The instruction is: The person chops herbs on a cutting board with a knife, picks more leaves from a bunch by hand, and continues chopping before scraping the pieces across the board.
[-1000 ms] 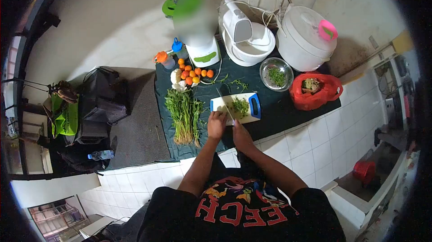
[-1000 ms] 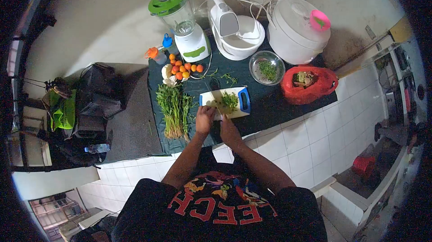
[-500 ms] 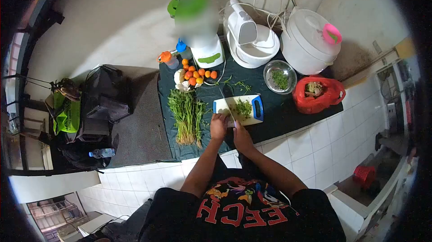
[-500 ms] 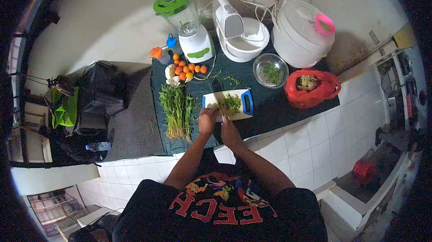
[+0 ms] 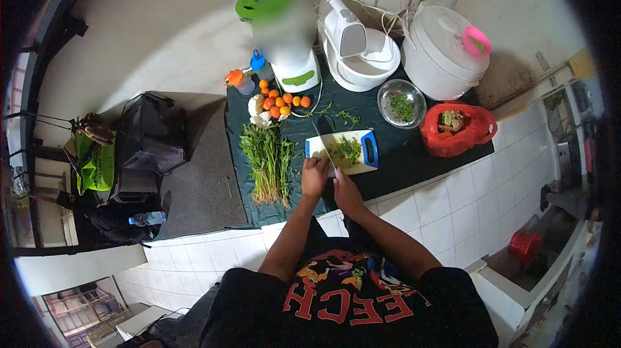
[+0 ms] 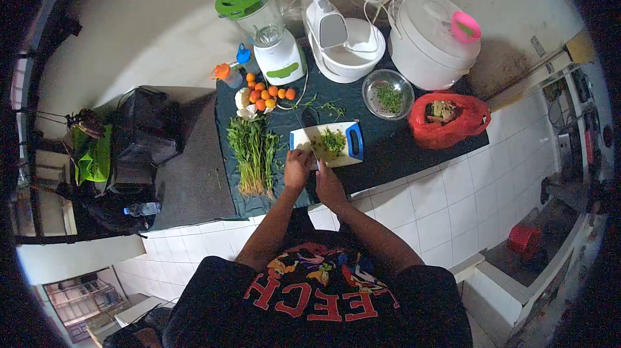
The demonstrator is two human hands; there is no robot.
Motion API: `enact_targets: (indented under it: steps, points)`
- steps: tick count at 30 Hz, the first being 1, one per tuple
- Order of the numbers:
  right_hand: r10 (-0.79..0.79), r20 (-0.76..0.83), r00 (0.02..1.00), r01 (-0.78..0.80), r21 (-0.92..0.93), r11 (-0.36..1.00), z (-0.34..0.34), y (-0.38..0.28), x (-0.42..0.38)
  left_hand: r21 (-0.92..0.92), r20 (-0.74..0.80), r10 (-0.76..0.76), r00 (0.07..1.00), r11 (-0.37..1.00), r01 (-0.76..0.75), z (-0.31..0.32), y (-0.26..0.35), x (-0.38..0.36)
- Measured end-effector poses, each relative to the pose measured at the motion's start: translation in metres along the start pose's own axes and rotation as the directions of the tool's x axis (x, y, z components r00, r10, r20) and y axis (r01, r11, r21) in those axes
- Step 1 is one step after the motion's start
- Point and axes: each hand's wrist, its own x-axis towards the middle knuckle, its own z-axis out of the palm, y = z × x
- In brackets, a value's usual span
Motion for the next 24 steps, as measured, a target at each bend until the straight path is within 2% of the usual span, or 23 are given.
enact_targets:
  steps: [3,6,8,12,14,18,20,24]
  points:
    - [0.065,0.047,0.997,-0.068,0.045,0.997,-0.008,-0.006,-0.012,0.011,-0.034,-0.006,0.999,1.0,0.007,0.005,-0.005,-0.001]
    - [-0.019,0.044,0.999,0.02,-0.028,0.999,-0.008,-0.002,-0.023,0.006,-0.018,-0.038,0.999,0.999,0.038,0.011,-0.011,0.0]
    - [0.061,0.128,0.99,-0.056,-0.046,0.997,-0.013,-0.007,-0.025,0.005,0.012,-0.041,0.999,0.999,0.041,0.006,-0.006,0.002]
    - [0.104,0.132,0.986,-0.1,-0.04,0.994,0.005,0.001,-0.012,0.018,-0.037,-0.074,0.997,0.997,0.074,0.004,0.001,0.004]
    - [-0.007,-0.088,0.996,0.006,-0.018,1.0,0.006,-0.009,0.0,0.008,-0.034,-0.062,0.997,0.998,0.063,0.015,-0.013,0.005]
    - [-0.015,-0.076,0.997,0.012,-0.035,0.999,0.0,-0.01,-0.003,0.007,0.002,-0.128,0.992,0.992,0.128,0.018,-0.017,0.004]
    - [0.065,0.07,0.995,-0.064,-0.012,0.998,-0.004,-0.009,-0.013,-0.058,0.017,-0.144,0.989,0.988,0.145,0.001,-0.001,0.006]
    - [0.16,0.133,0.978,-0.16,-0.013,0.987,-0.011,-0.019,-0.023,0.034,-0.032,-0.067,0.997,0.997,0.068,0.013,-0.015,0.004]
